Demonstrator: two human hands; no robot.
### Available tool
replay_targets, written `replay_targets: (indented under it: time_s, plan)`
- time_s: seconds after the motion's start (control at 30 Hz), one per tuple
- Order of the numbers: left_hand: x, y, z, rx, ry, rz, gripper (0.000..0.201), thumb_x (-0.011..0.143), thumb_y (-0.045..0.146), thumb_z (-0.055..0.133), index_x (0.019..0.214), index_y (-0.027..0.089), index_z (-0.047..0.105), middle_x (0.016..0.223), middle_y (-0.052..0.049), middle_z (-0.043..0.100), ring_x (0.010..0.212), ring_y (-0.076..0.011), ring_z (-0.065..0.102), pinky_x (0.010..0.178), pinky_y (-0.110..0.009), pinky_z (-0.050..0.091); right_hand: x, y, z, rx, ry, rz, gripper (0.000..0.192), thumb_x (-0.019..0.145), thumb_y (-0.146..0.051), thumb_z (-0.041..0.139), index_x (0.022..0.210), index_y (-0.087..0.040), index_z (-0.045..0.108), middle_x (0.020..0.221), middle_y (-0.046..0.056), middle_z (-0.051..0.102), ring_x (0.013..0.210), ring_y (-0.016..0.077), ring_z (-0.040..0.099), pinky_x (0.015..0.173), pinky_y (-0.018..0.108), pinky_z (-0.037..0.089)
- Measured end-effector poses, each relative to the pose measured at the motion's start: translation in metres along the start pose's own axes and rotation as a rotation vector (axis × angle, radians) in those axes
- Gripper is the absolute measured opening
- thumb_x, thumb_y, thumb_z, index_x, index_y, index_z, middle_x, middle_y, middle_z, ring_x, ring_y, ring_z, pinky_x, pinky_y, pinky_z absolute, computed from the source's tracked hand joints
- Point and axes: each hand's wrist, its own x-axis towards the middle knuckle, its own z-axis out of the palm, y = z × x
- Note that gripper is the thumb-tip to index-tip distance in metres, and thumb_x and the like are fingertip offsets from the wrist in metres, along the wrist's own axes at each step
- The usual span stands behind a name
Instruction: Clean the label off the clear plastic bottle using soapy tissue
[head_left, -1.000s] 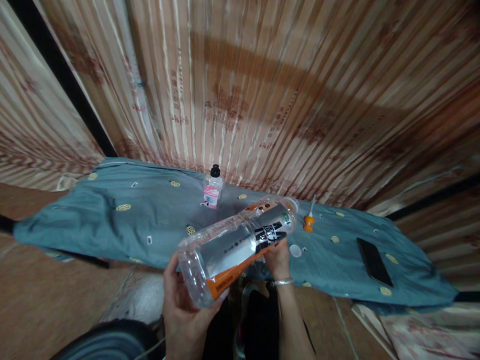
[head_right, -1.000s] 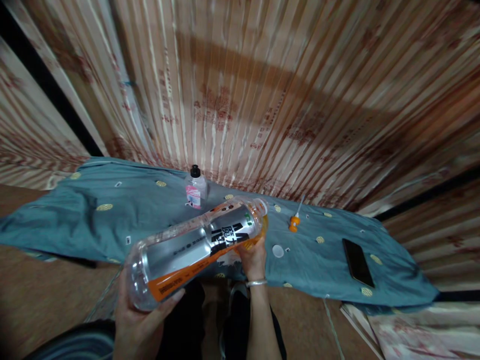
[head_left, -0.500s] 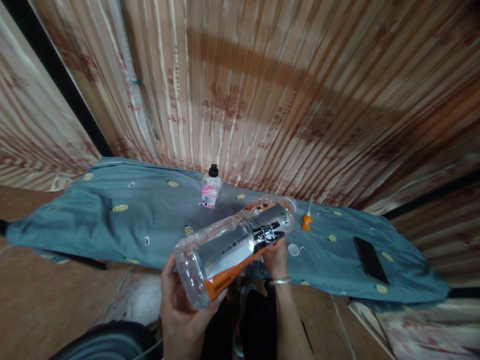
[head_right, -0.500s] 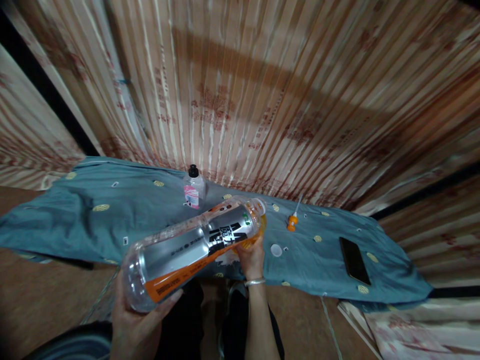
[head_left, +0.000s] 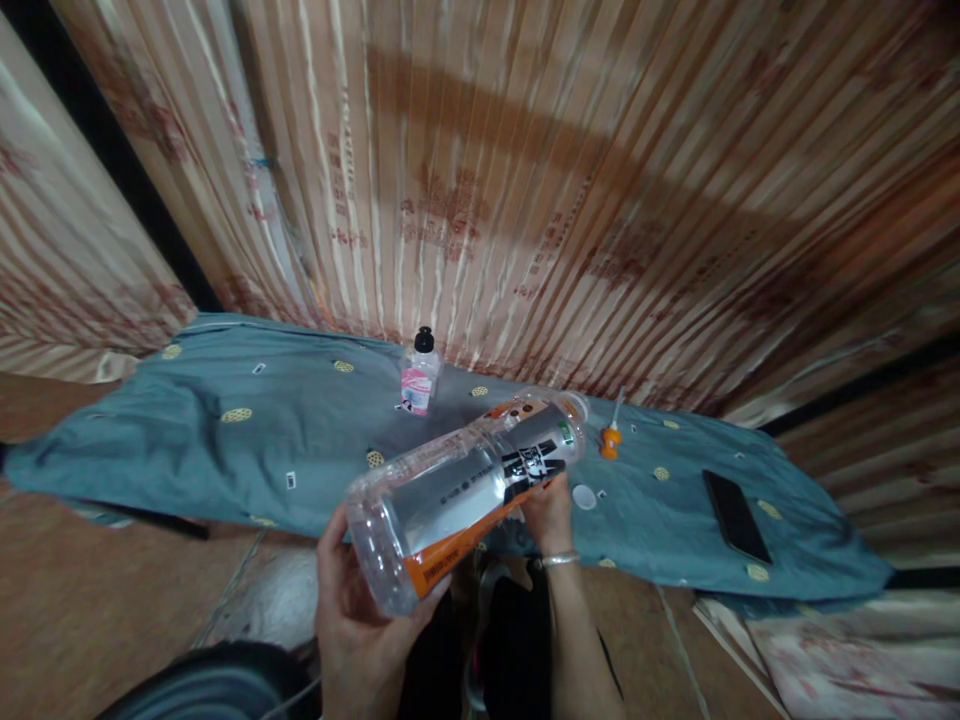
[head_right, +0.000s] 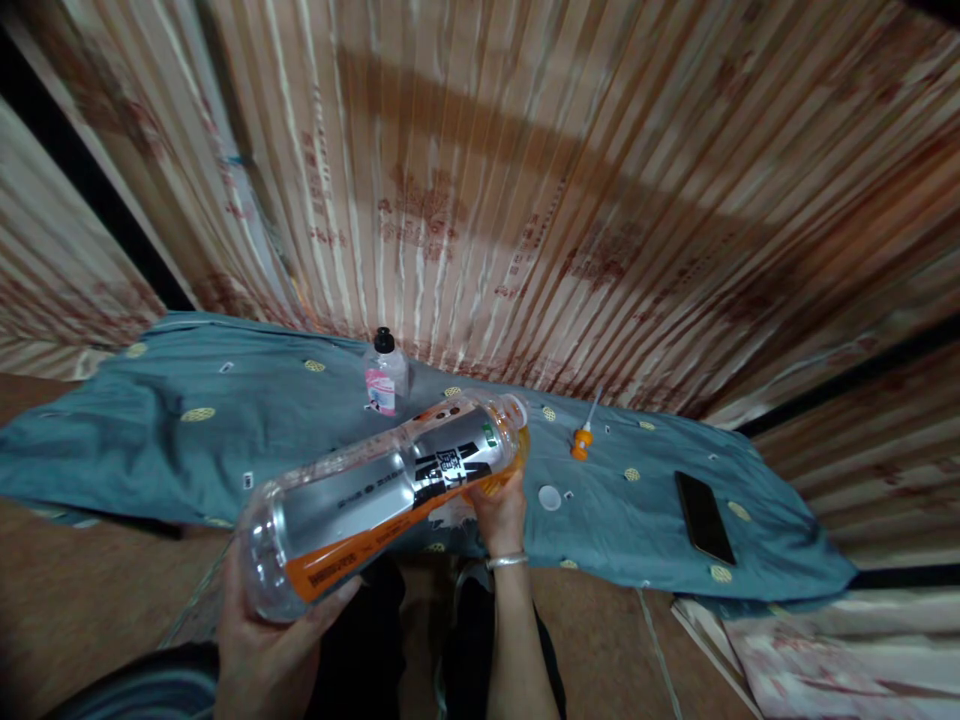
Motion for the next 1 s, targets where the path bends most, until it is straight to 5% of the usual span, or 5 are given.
replay_targets:
  time_s: [0.27,1.0]
  plan:
    - [0.008,-0.0081,-0.0094,0.026,-0.082,0.064,0.088,0.051,0.025,0.106,0.131,0.026,0.07,0.118,-0.007,0.081,0.096,-0.0272,0.082,0.078,-0.03,0.068,-0.0006,0.0015,-0.0005,-0.039,0.021,-0.029,0.044,0.07,-0.049,0.072,0.103,-0.024,0.056,0.091,0.012,0.079,0.084,0.0303,0.078,0.069,0.035,0.061]
    - [0.0014,-0.0011,-0.002,-0.01,-0.012,-0.031,0.09,0.054,0.03,0.105,0.136,0.028,0.067,0.131,-0.006,0.076,0.112,-0.0265,0.078,0.091,-0.03,0.065,0.0001,0.0017,-0.0013,-0.094,0.055,-0.063,0.042,0.065,-0.045,0.078,0.093,-0.028,0.052,0.083,0.007,0.077,0.08,0.0314,0.077,0.066,0.037,0.059]
